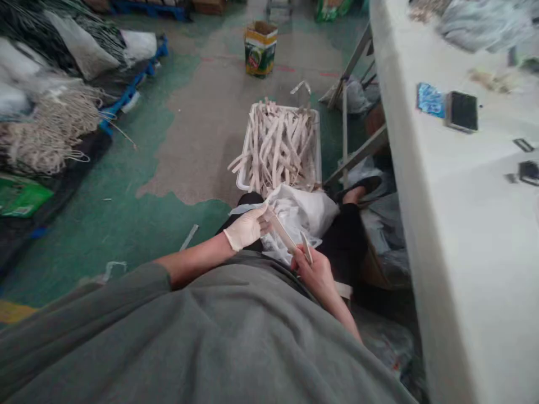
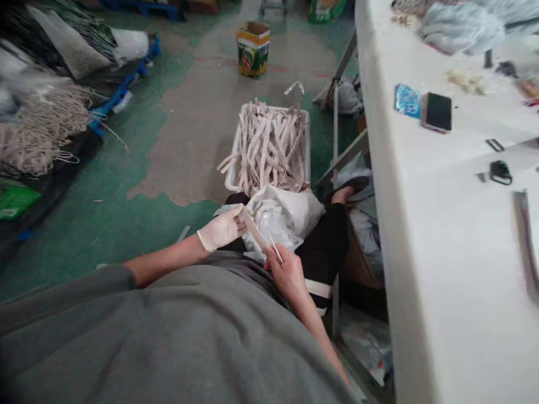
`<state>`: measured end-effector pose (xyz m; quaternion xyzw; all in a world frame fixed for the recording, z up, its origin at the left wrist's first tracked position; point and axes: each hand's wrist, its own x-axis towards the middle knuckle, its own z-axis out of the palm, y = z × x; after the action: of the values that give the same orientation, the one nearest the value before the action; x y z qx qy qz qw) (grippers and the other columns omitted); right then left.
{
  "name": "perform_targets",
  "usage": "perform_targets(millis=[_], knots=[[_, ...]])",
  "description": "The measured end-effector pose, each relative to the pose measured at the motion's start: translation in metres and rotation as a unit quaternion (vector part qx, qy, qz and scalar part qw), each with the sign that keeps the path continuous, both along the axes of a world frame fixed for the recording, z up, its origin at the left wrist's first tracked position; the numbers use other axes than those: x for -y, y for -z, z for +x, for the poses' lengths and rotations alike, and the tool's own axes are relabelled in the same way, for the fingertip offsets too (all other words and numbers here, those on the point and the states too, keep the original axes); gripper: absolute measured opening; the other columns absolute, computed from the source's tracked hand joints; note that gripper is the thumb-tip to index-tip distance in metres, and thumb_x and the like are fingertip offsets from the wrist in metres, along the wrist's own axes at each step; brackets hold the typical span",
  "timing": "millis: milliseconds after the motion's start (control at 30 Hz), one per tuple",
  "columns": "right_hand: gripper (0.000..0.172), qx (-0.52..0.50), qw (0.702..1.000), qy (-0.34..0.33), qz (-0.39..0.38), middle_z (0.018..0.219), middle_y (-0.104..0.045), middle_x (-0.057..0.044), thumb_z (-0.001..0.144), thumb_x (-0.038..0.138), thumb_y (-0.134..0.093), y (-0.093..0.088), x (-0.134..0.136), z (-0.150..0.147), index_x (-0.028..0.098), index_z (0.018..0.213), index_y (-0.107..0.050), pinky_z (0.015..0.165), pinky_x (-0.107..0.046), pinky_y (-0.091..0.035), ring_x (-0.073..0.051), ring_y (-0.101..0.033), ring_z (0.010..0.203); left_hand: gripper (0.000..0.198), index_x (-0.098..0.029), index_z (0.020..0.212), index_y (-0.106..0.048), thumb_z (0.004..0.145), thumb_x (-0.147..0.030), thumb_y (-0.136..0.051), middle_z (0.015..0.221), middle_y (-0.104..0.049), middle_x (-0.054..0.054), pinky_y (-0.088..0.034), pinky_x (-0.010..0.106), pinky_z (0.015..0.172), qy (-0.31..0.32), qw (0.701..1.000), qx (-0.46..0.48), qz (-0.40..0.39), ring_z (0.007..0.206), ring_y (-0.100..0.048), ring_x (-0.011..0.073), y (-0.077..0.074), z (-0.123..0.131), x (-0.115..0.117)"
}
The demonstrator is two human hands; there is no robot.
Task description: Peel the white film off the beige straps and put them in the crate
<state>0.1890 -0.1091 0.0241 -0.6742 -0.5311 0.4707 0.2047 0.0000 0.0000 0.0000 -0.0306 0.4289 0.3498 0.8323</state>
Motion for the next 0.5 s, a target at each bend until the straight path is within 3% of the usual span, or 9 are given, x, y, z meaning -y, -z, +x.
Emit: perform_targets(millis=[300,400,500], knots=[[0.050,0.044,0.999,-0.026,-0.010,0.061,-0.060,-0.001,0.097,0.058,-0.040,-0.003,-0.016,-0.009,0.019,0.072,-0.059,0.052,-0.023,-0.040,-0.012,-0.053,0.052,0.013,-0.012,0.086,-0.068,0.095,-0.018,-0.060,0.084,-0.071,0.005,-0.054,0.024,0.065,0.028,0.999,-0.009,0.014,0.070,-0.066,0.0119,0.003,0.004,0.020],[0.048,0.057,0.996,-0.060,-0.027,0.061,-0.060,0.000,0.097,0.057,-0.040,-0.013,-0.032,-0.016,0.020,0.074,-0.060,0.051,-0.022,-0.039,-0.012,-0.054,0.050,0.011,-0.013,0.084,-0.067,0.093,-0.019,-0.064,0.083,-0.070,0.006,-0.055,0.025,0.068,0.035,0.999,-0.011,-0.001,0.073,-0.067,0.0136,0.005,0.002,0.022],[0.047,0.051,0.991,-0.101,-0.066,0.059,-0.061,0.000,0.096,0.057,-0.040,-0.028,-0.041,-0.010,0.020,0.077,-0.062,0.050,-0.023,-0.038,-0.012,-0.054,0.048,0.013,-0.013,0.088,-0.068,0.096,-0.021,-0.060,0.084,-0.070,0.005,-0.053,0.024,0.069,-0.010,1.000,-0.019,-0.003,0.075,-0.067,0.0118,0.004,-0.007,0.016]])
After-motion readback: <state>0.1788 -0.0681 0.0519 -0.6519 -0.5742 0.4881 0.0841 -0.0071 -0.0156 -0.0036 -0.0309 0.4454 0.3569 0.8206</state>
